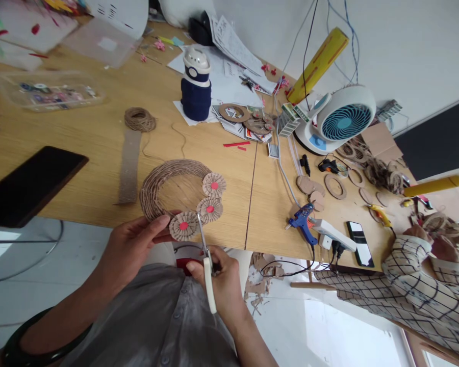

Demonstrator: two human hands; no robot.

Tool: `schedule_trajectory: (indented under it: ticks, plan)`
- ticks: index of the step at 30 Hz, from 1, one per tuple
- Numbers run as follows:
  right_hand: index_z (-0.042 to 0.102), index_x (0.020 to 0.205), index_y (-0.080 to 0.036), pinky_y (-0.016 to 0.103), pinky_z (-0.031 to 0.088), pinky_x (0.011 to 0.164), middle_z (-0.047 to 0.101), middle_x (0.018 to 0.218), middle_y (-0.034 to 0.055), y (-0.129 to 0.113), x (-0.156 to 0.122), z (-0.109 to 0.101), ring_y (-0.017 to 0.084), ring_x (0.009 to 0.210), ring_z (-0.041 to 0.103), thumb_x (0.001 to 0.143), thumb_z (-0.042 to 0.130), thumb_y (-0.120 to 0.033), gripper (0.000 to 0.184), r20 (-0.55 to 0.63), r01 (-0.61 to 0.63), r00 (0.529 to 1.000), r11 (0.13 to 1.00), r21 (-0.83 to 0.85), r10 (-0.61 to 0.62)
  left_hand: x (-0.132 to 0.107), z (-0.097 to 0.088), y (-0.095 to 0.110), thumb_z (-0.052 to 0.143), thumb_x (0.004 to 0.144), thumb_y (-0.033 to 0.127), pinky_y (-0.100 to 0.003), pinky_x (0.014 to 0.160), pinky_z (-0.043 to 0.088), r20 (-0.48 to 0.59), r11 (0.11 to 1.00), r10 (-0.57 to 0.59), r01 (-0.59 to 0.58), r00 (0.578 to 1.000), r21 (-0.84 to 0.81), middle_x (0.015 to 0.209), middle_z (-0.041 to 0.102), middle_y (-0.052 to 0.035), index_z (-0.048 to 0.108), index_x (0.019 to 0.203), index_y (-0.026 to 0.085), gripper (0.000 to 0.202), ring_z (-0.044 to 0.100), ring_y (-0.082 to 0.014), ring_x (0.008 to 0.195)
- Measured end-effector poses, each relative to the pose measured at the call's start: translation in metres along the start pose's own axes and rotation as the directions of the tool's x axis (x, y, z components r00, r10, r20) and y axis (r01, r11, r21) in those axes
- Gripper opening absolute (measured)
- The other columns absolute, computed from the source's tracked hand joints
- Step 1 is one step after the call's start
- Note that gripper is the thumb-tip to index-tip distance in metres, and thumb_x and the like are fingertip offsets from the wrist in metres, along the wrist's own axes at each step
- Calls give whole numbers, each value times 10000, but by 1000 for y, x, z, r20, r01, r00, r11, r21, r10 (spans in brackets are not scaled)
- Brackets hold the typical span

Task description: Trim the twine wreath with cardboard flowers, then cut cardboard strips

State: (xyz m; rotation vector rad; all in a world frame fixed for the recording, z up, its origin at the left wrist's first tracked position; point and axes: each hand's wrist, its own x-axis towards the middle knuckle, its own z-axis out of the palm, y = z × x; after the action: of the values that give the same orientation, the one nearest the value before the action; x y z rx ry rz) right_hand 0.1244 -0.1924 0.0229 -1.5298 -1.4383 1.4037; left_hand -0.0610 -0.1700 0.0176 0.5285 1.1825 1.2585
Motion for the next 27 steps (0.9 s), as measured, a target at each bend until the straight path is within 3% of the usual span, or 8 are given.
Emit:
schedule_trajectory:
  ticks: [4,14,22,27]
  plan:
    - [670,806,-170,252,392,554,581,640,-6,-1,0,-4,135,588,496,749,773,-497,347,12,-16,1000,999,-50,17,1,-3,-1,784,824,444,-351,772,656,7,999,8,-8,1000,39,958,823,-17,802,1051,213,325,775,-252,880]
    - [661,782,-159,229,287,484,412,529,-68,-1,-2,-4,88,507,345,789,758,-467,322,33,5,999,999,-54,-3,0,-6,5,787,798,477,-361,814,650,16,997,-8,7,1000,82,904,825,-25,808,1015,206,348,779,-237,825]
    - [627,748,-152,240,217,490,388,557,-64,4,-4,-8,84,534,307,778,773,-477,357,52,-52,997,995,-83,56,0,-12,7,777,801,502,-365,827,646,46,991,-58,52,997,121,928,826,-54,794,1074,178,423,785,-254,840]
    - [658,835,-148,230,269,527,456,619,-52,8,-6,-15,95,586,367,755,818,-422,328,113,-60,991,996,-58,67,0,-12,9,785,794,513,-368,832,646,55,989,-89,81,995,126,922,827,-62,789,1094,174,454,788,-266,863]
